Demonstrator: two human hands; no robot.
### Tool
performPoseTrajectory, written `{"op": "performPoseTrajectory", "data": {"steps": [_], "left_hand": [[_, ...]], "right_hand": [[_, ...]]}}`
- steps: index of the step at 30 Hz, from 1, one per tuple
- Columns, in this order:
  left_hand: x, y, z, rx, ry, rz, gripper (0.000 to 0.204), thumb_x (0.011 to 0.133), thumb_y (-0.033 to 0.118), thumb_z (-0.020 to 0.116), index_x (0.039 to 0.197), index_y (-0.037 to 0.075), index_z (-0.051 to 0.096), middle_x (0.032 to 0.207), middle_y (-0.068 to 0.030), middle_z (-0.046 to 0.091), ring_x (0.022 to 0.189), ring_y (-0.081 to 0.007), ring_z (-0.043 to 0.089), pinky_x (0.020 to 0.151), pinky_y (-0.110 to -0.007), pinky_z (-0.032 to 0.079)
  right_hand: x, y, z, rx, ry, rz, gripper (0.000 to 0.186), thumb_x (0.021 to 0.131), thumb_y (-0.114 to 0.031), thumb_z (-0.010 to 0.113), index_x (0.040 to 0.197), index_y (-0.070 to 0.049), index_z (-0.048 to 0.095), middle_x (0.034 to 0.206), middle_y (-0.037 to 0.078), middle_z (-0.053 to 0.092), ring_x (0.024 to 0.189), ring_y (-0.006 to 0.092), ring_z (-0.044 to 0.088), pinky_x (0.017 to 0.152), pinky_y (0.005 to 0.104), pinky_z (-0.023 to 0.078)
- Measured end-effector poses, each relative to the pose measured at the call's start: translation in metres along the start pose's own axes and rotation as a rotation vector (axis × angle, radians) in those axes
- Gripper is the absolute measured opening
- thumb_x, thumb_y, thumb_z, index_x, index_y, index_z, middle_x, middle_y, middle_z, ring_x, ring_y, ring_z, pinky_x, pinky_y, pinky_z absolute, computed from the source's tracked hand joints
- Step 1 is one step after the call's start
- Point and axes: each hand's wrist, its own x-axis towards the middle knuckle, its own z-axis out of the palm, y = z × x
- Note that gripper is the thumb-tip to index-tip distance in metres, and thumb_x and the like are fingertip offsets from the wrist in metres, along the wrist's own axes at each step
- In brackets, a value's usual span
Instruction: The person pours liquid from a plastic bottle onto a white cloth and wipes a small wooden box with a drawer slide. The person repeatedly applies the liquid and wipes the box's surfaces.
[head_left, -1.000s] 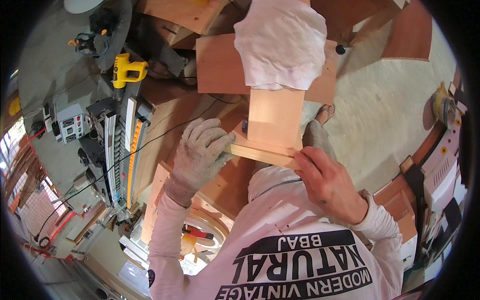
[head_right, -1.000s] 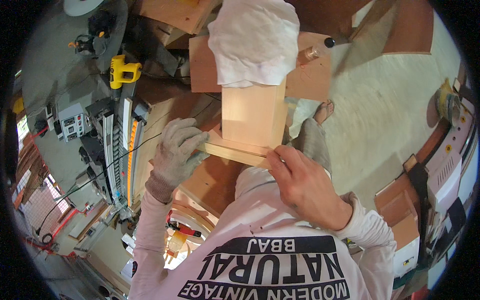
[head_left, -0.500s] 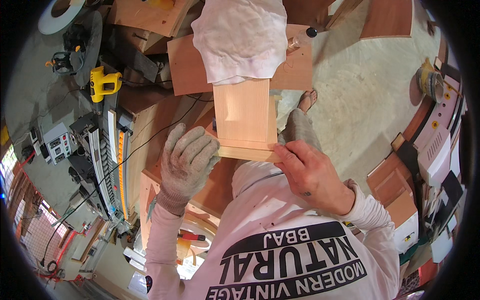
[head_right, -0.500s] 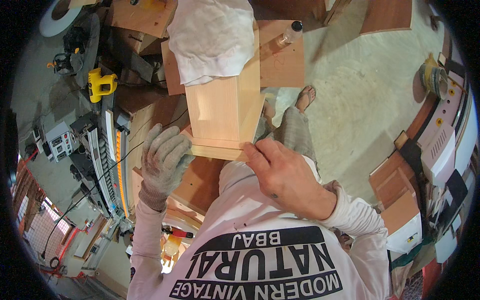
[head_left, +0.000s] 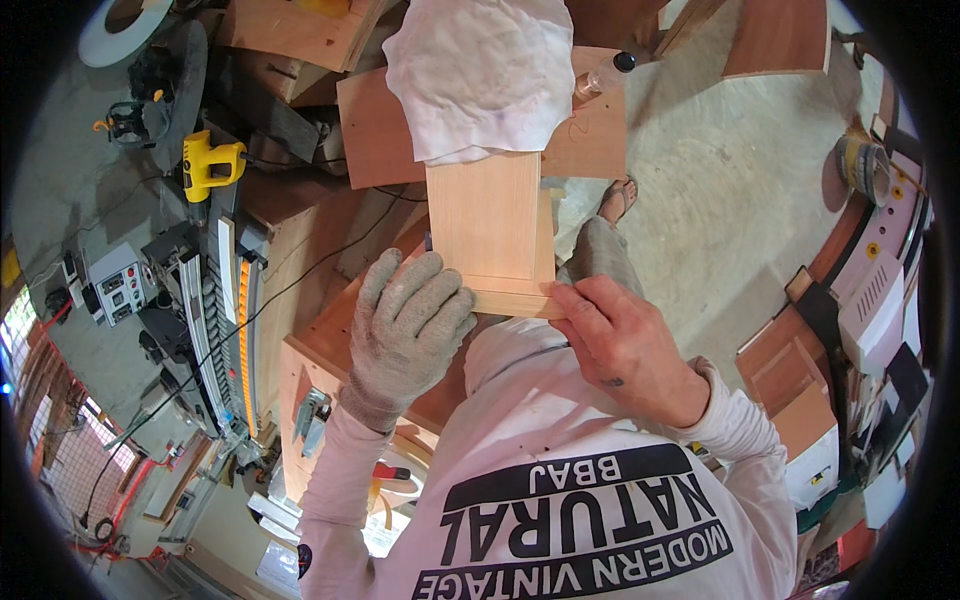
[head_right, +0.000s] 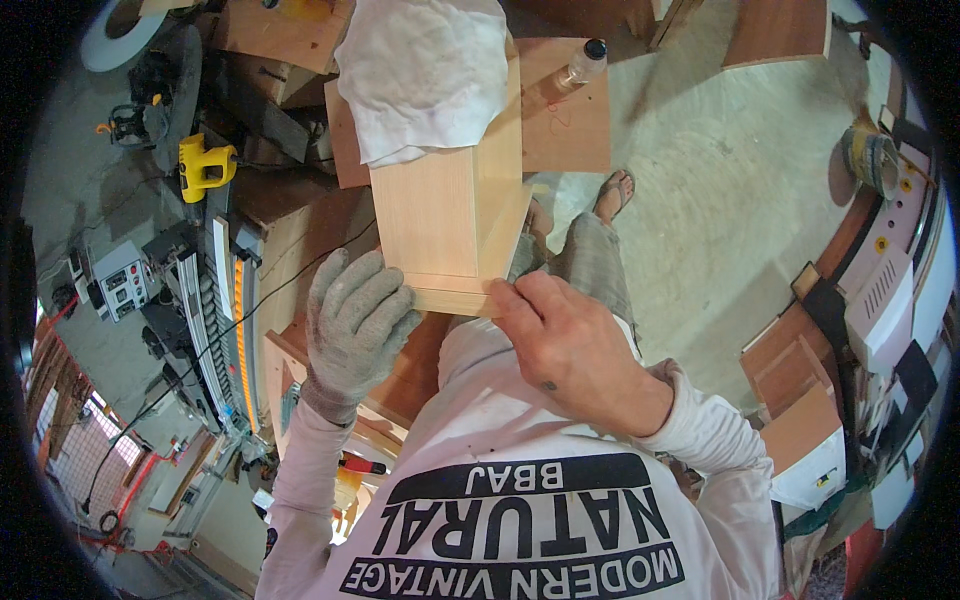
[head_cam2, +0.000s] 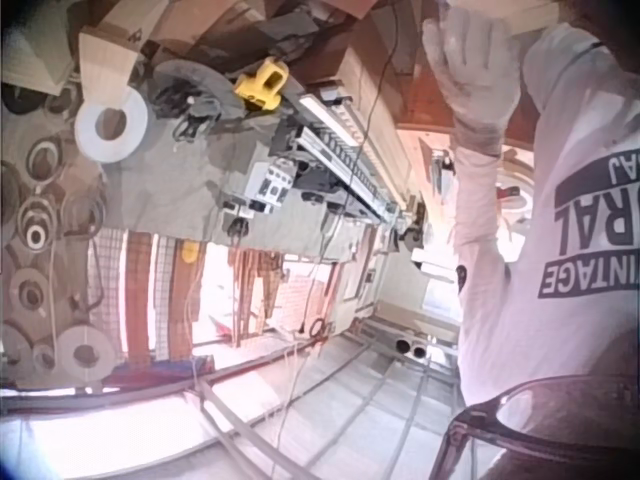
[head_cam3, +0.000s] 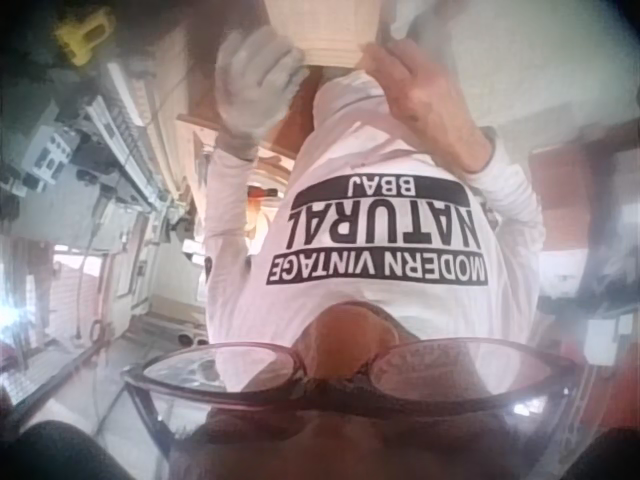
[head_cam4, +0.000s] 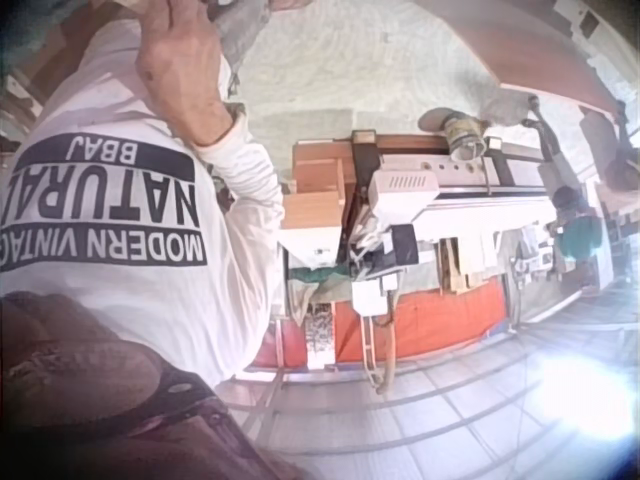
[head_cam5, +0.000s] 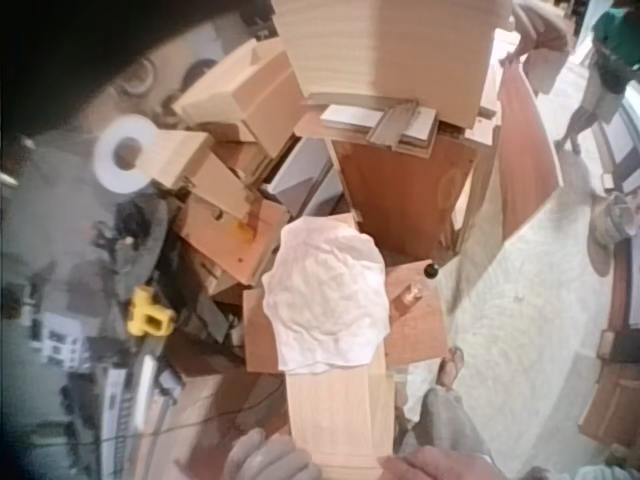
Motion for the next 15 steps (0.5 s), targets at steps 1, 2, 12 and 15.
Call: {"op": "performPoseTrajectory", "data": {"steps": [1,2,12,15], "left_hand": [[0.000,0.000,0.001,0.003,0.002,0.004,0.035,0.071,0.020,0.082,0.103,0.015,0.069,0.112,-0.0005,0.067,0.119,-0.0220,0.061,0.115,-0.051,0.038],[0.000,0.001,0.002,0.006,0.005,0.007,0.033,0.072,0.021,0.082,0.102,0.015,0.069,0.111,-0.0003,0.067,0.119,-0.0220,0.061,0.115,-0.051,0.038],[0.006,0.014,0.011,-0.015,-0.028,0.045,0.039,0.075,0.018,0.083,0.111,0.013,0.067,0.119,-0.0057,0.067,0.121,-0.0309,0.062,0.113,-0.058,0.040],[0.007,0.015,0.011,-0.019,-0.033,0.060,0.039,0.076,0.017,0.083,0.112,0.012,0.067,0.120,-0.0060,0.068,0.122,-0.0308,0.062,0.112,-0.060,0.040]], "right_hand": [[0.000,0.000,-0.001,-0.001,-0.003,0.003,0.038,0.086,-0.004,0.067,0.122,0.005,0.063,0.094,0.014,0.060,0.083,0.0299,0.065,0.067,0.0393,0.054],[0.000,0.000,-0.001,-0.002,-0.007,0.006,0.038,0.085,-0.004,0.067,0.122,0.005,0.063,0.094,0.013,0.060,0.083,0.0298,0.065,0.067,0.0393,0.054],[0.000,0.004,0.002,-0.014,0.022,-0.024,0.037,0.085,-0.005,0.067,0.120,0.005,0.064,0.094,0.013,0.060,0.082,0.0291,0.065,0.066,0.0392,0.054],[0.000,0.005,0.002,-0.012,0.009,-0.021,0.037,0.085,-0.005,0.068,0.120,0.005,0.064,0.093,0.013,0.060,0.081,0.0292,0.065,0.066,0.0393,0.054]]}}
